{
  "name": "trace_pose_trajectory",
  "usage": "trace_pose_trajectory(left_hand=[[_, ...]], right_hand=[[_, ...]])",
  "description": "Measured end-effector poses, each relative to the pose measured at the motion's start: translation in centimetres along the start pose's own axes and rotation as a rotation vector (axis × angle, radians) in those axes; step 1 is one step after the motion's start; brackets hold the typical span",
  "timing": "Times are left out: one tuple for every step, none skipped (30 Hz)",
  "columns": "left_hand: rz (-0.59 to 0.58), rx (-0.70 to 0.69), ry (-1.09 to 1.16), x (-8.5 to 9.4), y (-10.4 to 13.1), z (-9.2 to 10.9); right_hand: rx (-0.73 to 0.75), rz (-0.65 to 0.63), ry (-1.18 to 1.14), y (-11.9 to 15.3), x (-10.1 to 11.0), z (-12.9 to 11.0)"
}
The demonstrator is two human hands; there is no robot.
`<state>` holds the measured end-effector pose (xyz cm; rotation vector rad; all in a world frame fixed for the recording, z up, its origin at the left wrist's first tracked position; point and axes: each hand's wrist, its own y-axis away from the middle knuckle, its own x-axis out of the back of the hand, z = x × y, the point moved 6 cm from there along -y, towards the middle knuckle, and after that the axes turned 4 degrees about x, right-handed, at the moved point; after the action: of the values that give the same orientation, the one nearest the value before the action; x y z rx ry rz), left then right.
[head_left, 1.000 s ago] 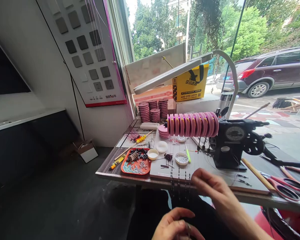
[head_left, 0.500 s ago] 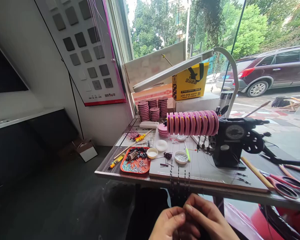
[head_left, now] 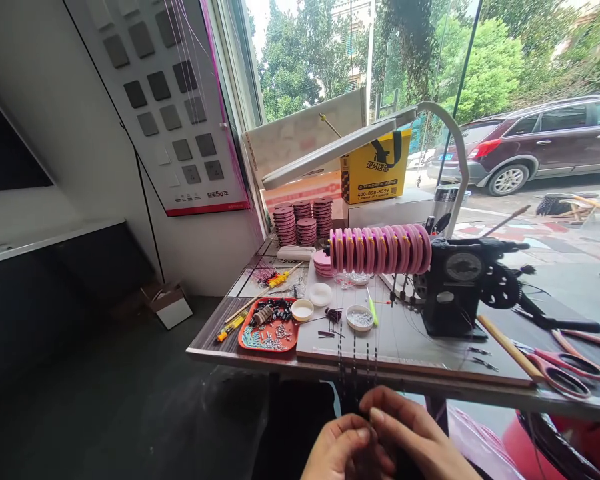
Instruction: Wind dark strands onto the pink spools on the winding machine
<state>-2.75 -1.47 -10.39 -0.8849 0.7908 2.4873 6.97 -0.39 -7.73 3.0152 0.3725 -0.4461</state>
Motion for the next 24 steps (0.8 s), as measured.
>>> trace_pose_trajectory(left_hand=[[-0.012, -0.004, -0.01, 0.0, -0.2, 0.0], [-0.021, -0.005, -0.03, 0.0, -0.4, 0.0], [-0.023, -0.009, -0.059, -0.1, -0.7, 0.0], [-0.015, -0.021, -0.101, 0.0, -1.0, 0.0], [0.009, -0.045, -0.161, 0.0, -1.3, 0.2], [0.048, -0.078, -0.25, 0.2, -1.6, 0.4], [0.094, -0.121, -0.378, 0.2, -1.9, 0.7], [0.145, -0.176, -0.546, 0.2, -2.0, 1.1], [0.212, -0.238, -0.738, 0.0, -1.9, 1.6], [0.291, -0.293, -0.933, -0.3, -1.6, 2.2], [0.371, -0.335, -1.111, -0.9, -1.2, 2.9], [0.433, -0.369, -1.253, -1.7, -0.7, 3.7], [0.481, -0.395, -1.346, -2.8, -0.3, 4.5], [0.482, -0.414, -1.396, -4.1, 0.0, 5.3], [0.422, -0.459, -1.403, -5.7, 0.1, 6.1], [0.358, -0.509, -1.36, -7.3, 0.0, 7.1], [0.317, -0.541, -1.274, -8.7, -0.3, 8.0], [0.313, -0.587, -1.185, -9.8, -0.7, 9.1], [0.319, -0.631, -1.121, -10.7, -1.3, 10.0], [0.305, -0.664, -1.067, -11.4, -2.1, 10.6], [0.27, -0.687, -1.005, -12.1, -2.9, 11.0], [0.217, -0.691, -0.927, -12.5, -3.7, 11.2], [0.155, -0.68, -0.845, -12.9, -4.5, 11.2], [0.097, -0.666, -0.77, -13.1, -5.0, 11.0]], right_hand=[[0.053, 0.092, 0.069, -0.2, 1.1, -1.4], [0.12, 0.201, 0.154, -0.4, 2.5, -3.1], [0.196, 0.309, 0.252, -0.6, 3.8, -5.0], [0.268, 0.399, 0.361, -0.9, 5.0, -6.9], [0.322, 0.463, 0.471, -1.4, 5.9, -8.6], [0.36, 0.506, 0.581, -2.0, 6.6, -10.0], [0.383, 0.536, 0.684, -2.8, 7.0, -11.0], [0.388, 0.556, 0.771, -3.5, 7.2, -11.7], [0.384, 0.568, 0.826, -4.3, 7.3, -12.1], [0.377, 0.575, 0.844, -4.9, 7.3, -12.2], [0.381, 0.583, 0.833, -5.3, 7.3, -12.2], [0.395, 0.586, 0.8, -5.6, 7.1, -12.3], [0.417, 0.585, 0.752, -5.7, 6.9, -12.4], [0.438, 0.577, 0.698, -5.7, 6.7, -12.5], [0.455, 0.563, 0.642, -5.5, 6.5, -12.7], [0.462, 0.539, 0.588, -5.3, 6.3, -13.0], [0.46, 0.508, 0.535, -5.1, 6.2, -13.2], [0.45, 0.468, 0.482, -4.9, 6.0, -13.5], [0.438, 0.426, 0.433, -4.7, 5.9, -13.7], [0.422, 0.385, 0.386, -4.6, 5.8, -13.9], [0.401, 0.353, 0.34, -4.6, 5.8, -14.0], [0.373, 0.329, 0.293, -4.6, 5.8, -13.9], [0.343, 0.311, 0.239, -4.6, 5.9, -13.8], [0.312, 0.297, 0.181, -4.8, 5.9, -13.5]])
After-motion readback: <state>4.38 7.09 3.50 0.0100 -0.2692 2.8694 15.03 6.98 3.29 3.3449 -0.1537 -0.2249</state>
